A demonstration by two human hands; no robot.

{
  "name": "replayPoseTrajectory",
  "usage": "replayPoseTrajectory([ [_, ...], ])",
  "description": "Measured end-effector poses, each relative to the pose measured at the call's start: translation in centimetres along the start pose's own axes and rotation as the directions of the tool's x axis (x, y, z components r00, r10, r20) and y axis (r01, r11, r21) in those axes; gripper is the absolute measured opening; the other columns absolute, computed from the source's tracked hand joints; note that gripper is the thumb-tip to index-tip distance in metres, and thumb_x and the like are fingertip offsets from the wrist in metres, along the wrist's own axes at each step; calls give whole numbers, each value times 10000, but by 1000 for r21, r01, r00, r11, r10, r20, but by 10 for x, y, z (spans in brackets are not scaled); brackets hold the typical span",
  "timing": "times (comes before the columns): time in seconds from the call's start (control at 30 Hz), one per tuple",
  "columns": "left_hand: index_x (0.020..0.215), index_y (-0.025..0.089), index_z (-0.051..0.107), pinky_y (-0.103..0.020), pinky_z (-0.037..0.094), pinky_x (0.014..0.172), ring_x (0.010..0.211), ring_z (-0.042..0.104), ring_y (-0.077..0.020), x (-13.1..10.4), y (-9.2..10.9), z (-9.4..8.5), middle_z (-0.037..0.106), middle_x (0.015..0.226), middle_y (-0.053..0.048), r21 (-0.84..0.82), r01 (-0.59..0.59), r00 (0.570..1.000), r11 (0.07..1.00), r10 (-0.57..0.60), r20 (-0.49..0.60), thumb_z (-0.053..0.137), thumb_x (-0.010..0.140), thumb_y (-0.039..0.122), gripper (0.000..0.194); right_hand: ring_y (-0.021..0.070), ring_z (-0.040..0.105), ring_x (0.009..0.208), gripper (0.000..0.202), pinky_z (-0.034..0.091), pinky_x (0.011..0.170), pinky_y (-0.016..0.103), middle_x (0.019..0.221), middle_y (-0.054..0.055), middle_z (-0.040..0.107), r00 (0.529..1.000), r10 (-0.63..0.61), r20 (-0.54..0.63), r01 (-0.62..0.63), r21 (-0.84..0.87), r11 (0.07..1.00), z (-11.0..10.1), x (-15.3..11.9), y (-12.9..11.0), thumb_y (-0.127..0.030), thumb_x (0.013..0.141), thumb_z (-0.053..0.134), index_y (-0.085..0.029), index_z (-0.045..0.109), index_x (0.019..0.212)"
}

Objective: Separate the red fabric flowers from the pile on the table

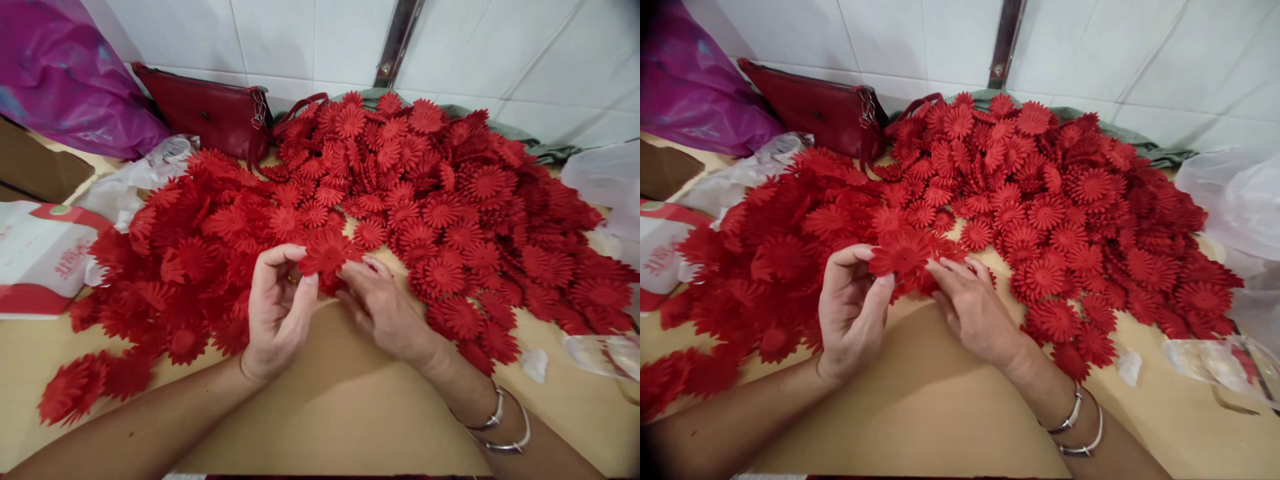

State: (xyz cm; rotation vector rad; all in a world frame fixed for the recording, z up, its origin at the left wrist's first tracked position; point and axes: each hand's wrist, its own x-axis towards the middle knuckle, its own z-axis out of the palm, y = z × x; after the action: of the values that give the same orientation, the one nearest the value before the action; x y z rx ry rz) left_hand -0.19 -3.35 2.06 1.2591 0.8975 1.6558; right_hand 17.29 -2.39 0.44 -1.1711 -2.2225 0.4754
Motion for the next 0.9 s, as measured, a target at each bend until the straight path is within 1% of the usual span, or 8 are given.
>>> replayPoseTrajectory([
  [0.07,1115,265,632,-266,524,883,968,618,-154,-4,4,1,628,1091,-41,-4,-22,997,1000,22,67,658,967,210,161,254,656,1239,420,328,1216,645,1246,78,743,994,-72,83,70,26,997,4,-2,-1,-77,973,483,-265,579,1336],
  [0.1,1106,262,635,-269,526,879,967,621,-157,-5,4,1,633,1089,-45,-18,-9,992,1000,11,122,662,963,210,155,254,648,1257,454,326,1222,645,1244,77,742,994,-89,63,86,50,995,4,-3,0,-58,957,473,-268,573,1347],
  [0.23,1076,232,635,-265,515,892,970,613,-153,0,-6,1,635,1072,-53,-48,203,932,978,-178,314,661,958,212,122,254,605,1337,484,451,1170,538,1386,101,677,979,60,-195,-31,149,988,-3,-2,8,-95,960,463,-255,562,1405],
  [0.33,1068,207,625,-260,503,898,966,594,-146,7,-18,1,623,1037,-43,-27,390,884,920,-366,291,684,938,241,147,228,670,1191,366,520,1081,466,1261,91,716,883,238,-405,-158,222,962,-11,1,7,-149,1018,415,-250,650,1280],
  [0.4,1070,206,616,-251,500,867,934,584,-138,11,-24,0,619,1016,-28,-49,461,865,886,-437,246,705,918,258,184,237,661,1156,282,524,1052,464,1182,93,710,849,215,-483,-134,198,971,-14,3,4,-204,1030,462,-252,677,1206],
  [0.5,1078,204,619,-245,501,867,952,592,-136,12,-26,-1,633,1047,-27,-84,492,854,867,-461,240,735,891,265,229,271,621,1153,189,496,1052,499,1144,98,676,898,63,-436,-64,11,998,-13,5,-1,-288,965,653,-263,712,1142],
  [0.6,1079,201,630,-250,512,883,958,607,-135,12,-26,-2,639,1040,-24,-105,521,835,847,-480,269,759,873,273,254,269,611,1074,162,501,993,500,1086,91,671,923,4,-385,-46,-100,994,-10,4,-3,-293,903,754,-263,748,1062],
  [0.9,1094,197,642,-228,513,842,911,610,-116,12,-29,-2,638,1015,-20,-99,507,834,856,-458,309,767,885,305,267,213,665,998,51,535,939,432,1004,45,723,942,157,-297,-92,220,971,-12,5,4,-233,926,727,-258,763,951],
])
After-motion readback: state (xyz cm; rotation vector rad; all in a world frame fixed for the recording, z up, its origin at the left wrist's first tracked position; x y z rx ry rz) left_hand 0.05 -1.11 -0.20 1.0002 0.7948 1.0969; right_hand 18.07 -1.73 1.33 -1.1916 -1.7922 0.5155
